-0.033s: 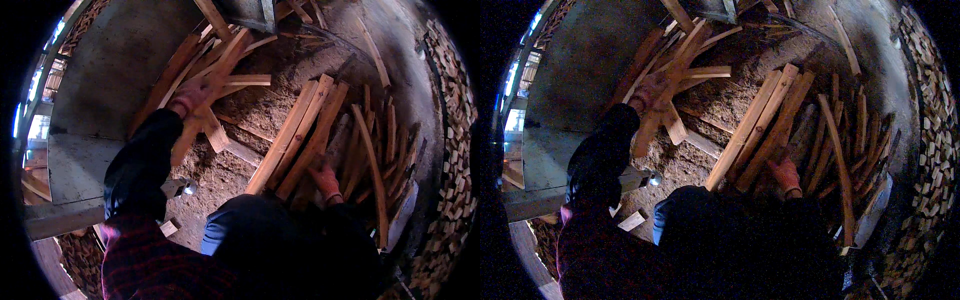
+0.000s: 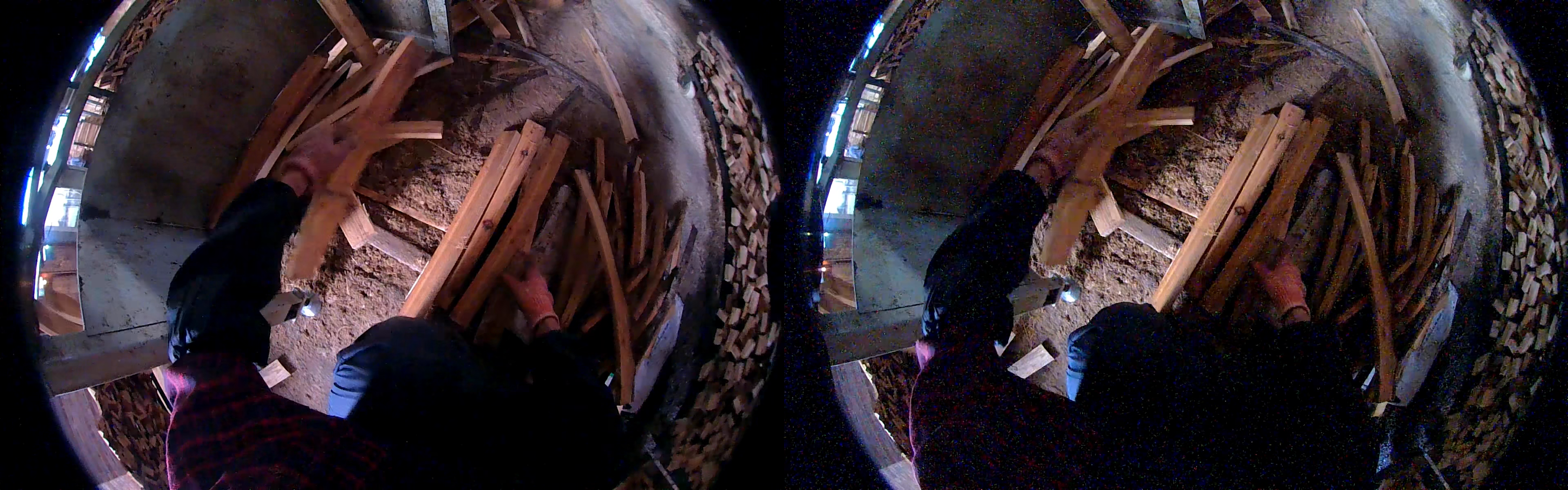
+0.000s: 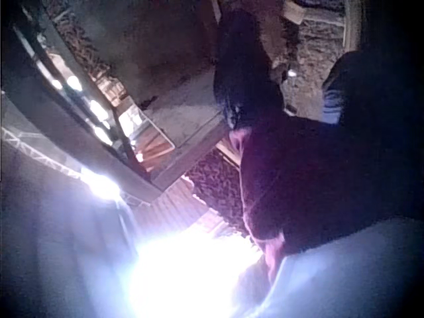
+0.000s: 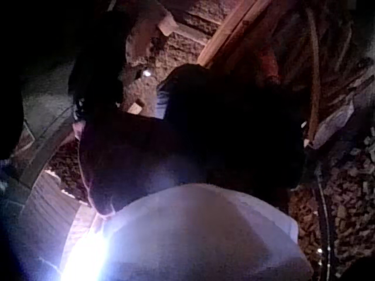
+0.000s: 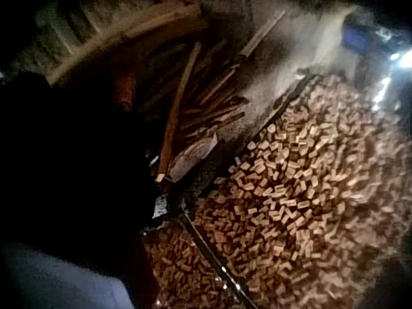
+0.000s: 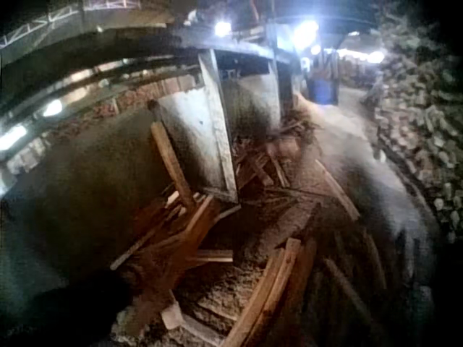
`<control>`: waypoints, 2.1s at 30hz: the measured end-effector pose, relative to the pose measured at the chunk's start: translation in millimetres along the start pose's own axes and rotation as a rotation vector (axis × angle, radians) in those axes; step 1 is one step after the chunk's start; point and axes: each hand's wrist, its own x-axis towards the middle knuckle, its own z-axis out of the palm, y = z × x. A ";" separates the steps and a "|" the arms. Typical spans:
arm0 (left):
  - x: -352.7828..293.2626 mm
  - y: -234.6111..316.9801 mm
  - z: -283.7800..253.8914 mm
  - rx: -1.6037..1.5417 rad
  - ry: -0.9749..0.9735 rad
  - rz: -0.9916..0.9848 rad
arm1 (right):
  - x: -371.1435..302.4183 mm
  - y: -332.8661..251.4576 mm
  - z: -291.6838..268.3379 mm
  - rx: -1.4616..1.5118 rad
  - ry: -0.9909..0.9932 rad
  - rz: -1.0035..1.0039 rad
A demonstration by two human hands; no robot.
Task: The person picks up bundles of wooden planks from a pile on the floor and stacks them onto a growing pile of lumber. The person repeatedly bends down to gather wood and lifts it to place it on the stack.
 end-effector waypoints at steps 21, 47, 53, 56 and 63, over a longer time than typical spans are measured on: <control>63.9 -49.2 10.7 0.839 -0.100 -0.429 | -8.1 -38.1 -11.3 0.100 0.081 -0.077; -75.2 157.7 147.8 -0.754 -0.425 -0.226 | -2.2 -0.9 -16.5 0.103 0.162 -0.168; -105.2 183.7 193.3 -0.707 -0.322 -0.491 | 0.9 -12.8 -22.6 0.180 0.302 -0.014; -113.3 192.6 203.6 -0.708 -0.277 -0.464 | 30.1 10.9 -2.3 0.321 0.294 -0.056; -156.1 221.3 204.7 -0.742 -0.264 0.030 | -17.4 -86.5 -34.1 1.129 0.027 -0.138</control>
